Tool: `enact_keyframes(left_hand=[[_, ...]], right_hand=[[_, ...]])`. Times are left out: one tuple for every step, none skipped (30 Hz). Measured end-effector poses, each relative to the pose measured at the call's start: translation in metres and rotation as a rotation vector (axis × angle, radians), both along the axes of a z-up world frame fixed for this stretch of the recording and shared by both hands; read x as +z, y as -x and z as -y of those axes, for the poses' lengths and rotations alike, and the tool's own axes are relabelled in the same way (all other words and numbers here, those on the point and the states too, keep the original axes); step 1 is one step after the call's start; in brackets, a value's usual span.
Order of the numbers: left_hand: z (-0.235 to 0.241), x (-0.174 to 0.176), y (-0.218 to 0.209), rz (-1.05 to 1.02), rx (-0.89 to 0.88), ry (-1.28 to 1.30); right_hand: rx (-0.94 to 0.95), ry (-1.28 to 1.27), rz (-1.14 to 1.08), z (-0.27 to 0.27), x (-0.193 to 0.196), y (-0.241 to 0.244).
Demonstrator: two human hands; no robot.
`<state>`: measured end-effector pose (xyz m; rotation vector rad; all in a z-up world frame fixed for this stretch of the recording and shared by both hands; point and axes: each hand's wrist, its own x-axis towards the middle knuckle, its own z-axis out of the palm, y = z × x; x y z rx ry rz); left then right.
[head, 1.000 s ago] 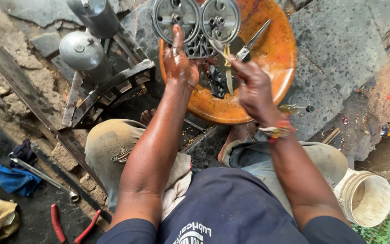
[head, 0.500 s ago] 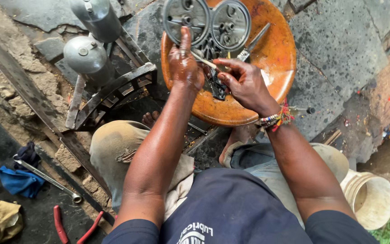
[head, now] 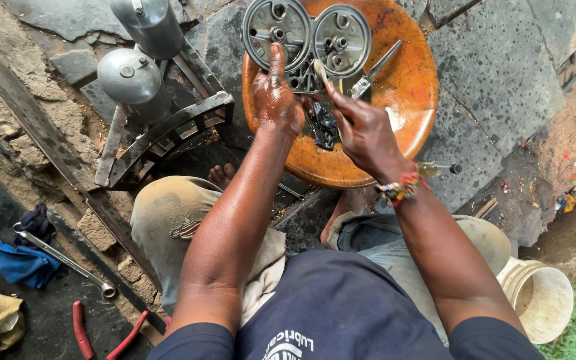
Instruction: The person scrubs a metal mechanical component with a brush and a cloth while holding it over an orange basin. The person repeatedly scrubs the surface and holes of the part, occasionally flipping it to access different sides.
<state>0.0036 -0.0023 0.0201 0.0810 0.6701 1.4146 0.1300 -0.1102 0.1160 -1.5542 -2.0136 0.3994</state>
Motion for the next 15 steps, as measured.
enact_keyframes(left_hand=[[0.002, -0.001, -0.002, 0.015, 0.013, -0.061], [0.003, -0.004, -0.002, 0.012, 0.001, -0.006], [0.002, -0.008, 0.001, 0.009, -0.01, 0.05], [-0.003, -0.01, 0.002, 0.009, -0.016, 0.096], [-0.003, -0.014, 0.0, -0.083, 0.018, 0.032], [-0.002, -0.018, -0.002, -0.175, 0.059, -0.032], [-0.005, -0.02, -0.003, -0.268, 0.102, -0.094], [-0.002, -0.024, -0.005, -0.217, 0.071, -0.087], [0.0, -0.026, -0.007, -0.166, 0.041, -0.08], [0.002, -0.024, -0.009, -0.113, 0.004, -0.08], [0.008, -0.023, -0.008, -0.067, 0.022, -0.07], [0.005, -0.019, -0.003, -0.017, 0.051, -0.081], [-0.001, -0.014, 0.001, 0.034, 0.078, -0.091], [-0.005, -0.013, 0.005, -0.03, 0.067, -0.085], [-0.008, -0.013, 0.009, -0.095, 0.056, -0.078]], right_hand=[[-0.017, 0.001, 0.054, -0.007, -0.003, -0.002], [-0.036, 0.004, 0.107, -0.009, -0.007, -0.004], [-0.018, -0.029, 0.133, -0.006, -0.013, -0.003], [0.004, -0.072, 0.162, -0.006, -0.017, 0.0], [0.026, -0.114, 0.191, -0.007, -0.018, 0.002], [0.005, -0.097, 0.164, -0.008, -0.018, 0.003], [-0.017, -0.081, 0.137, -0.007, -0.017, 0.005], [-0.043, -0.046, 0.106, -0.001, -0.019, 0.008], [-0.011, -0.068, 0.042, -0.004, -0.02, 0.008], [0.014, -0.096, -0.021, -0.013, -0.019, 0.006], [0.04, -0.124, -0.084, -0.016, -0.018, 0.004], [0.05, -0.093, 0.004, -0.017, -0.013, 0.003], [0.059, -0.063, 0.093, -0.013, -0.007, 0.002], [0.073, -0.022, 0.181, -0.012, -0.003, 0.0], [0.093, -0.029, 0.162, -0.015, 0.001, -0.005]])
